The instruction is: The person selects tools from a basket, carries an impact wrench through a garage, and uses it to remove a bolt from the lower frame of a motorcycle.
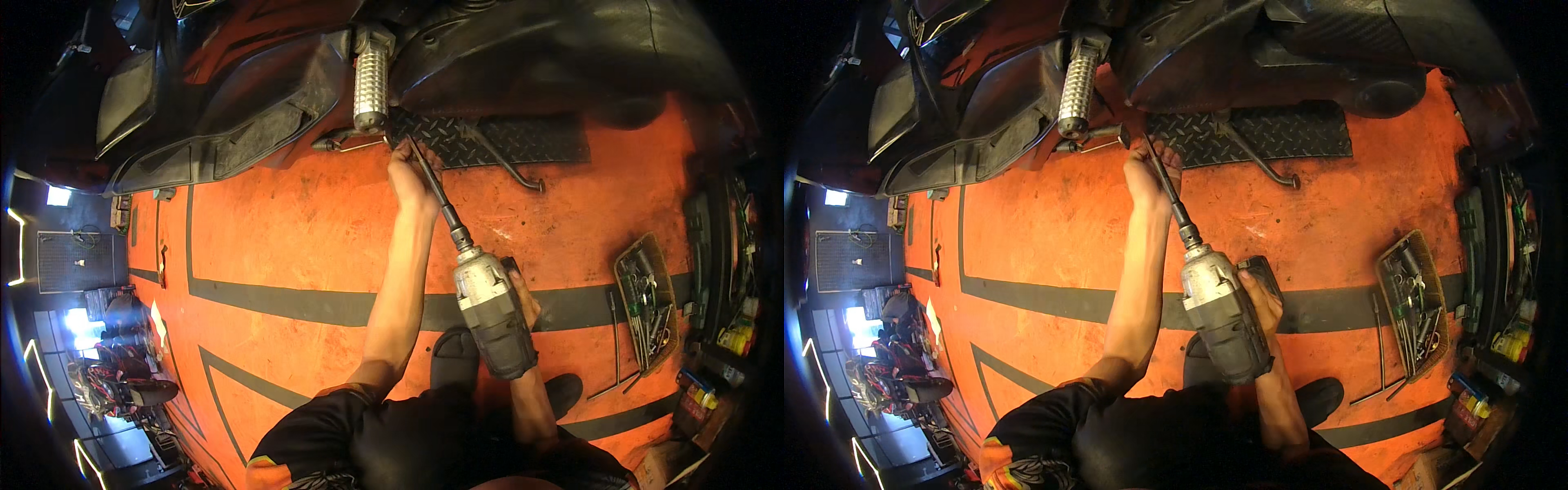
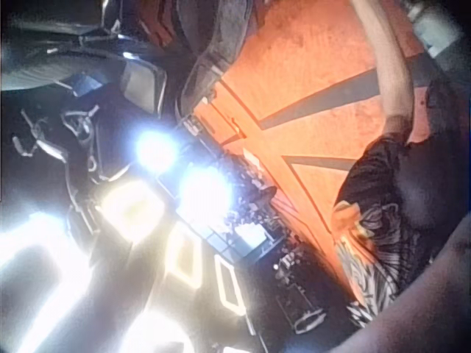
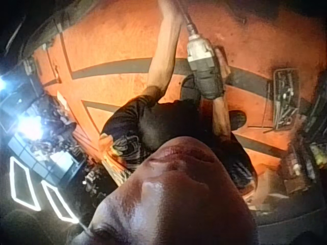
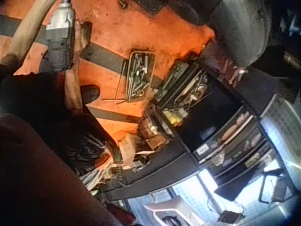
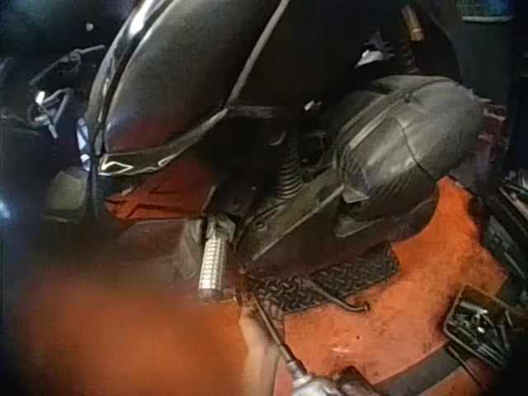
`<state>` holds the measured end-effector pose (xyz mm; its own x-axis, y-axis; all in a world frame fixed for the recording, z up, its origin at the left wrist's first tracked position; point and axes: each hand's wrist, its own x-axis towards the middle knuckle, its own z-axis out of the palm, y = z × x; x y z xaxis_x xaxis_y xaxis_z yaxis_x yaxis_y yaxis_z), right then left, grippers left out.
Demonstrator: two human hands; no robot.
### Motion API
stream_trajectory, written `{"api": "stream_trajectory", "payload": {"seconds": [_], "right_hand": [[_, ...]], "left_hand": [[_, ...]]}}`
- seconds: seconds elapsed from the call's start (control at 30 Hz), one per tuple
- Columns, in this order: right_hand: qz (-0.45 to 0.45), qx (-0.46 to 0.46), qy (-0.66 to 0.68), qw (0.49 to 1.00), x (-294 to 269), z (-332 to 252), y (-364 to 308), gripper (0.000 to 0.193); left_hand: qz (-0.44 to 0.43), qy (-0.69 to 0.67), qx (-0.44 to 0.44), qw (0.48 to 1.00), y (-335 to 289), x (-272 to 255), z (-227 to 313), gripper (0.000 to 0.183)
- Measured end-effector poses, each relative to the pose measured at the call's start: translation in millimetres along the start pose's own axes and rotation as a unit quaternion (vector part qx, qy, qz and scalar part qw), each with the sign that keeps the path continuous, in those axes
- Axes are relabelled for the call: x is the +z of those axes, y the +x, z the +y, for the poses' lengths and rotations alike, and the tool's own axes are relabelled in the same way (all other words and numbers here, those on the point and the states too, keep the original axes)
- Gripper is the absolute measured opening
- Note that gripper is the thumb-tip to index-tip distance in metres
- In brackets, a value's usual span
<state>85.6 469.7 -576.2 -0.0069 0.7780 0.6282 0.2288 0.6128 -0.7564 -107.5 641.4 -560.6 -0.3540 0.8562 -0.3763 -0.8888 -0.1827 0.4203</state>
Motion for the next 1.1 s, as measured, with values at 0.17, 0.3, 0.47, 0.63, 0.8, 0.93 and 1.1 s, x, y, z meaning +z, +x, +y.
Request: {"api": "stream_trajectory", "payload": {"seconds": [0.17, 0.3, 0.47, 0.63, 0.8, 0.93, 1.1], "right_hand": [[0.026, -0.013, 0.02, 0.999, 16, 3, 9, 0.063], [0.001, 0.001, 0.047, 0.999, 25, -5, 13, 0.056], [-0.009, 0.012, 0.024, 1.0, 38, -8, 15, 0.056], [-0.002, 0.002, 0.033, 0.999, 46, -5, 7, 0.06], [0.01, 0.035, 0.04, 0.999, 57, -16, 3, 0.065], [0.067, 0.321, 0.263, 0.907, 82, 2, -47, 0.05], [0.09, 0.48, 0.785, 0.382, 76, -13, -13, 0.058]], "left_hand": [[-0.126, 0.035, -0.005, 0.991, -41, 29, -2, 0.022], [-0.155, 0.033, -0.012, 0.987, -33, 29, 10, 0.025], [-0.171, 0.001, -0.048, 0.984, -28, 29, 17, 0.022], [-0.182, -0.023, -0.066, 0.981, -29, 32, 18, 0.021], [-0.169, -0.013, -0.075, 0.983, -28, 29, 20, 0.021], [-0.18, -0.054, -0.088, 0.978, -28, 33, 18, 0.021], [-0.174, -0.046, -0.078, 0.98, -28, 28, 22, 0.021]]}}
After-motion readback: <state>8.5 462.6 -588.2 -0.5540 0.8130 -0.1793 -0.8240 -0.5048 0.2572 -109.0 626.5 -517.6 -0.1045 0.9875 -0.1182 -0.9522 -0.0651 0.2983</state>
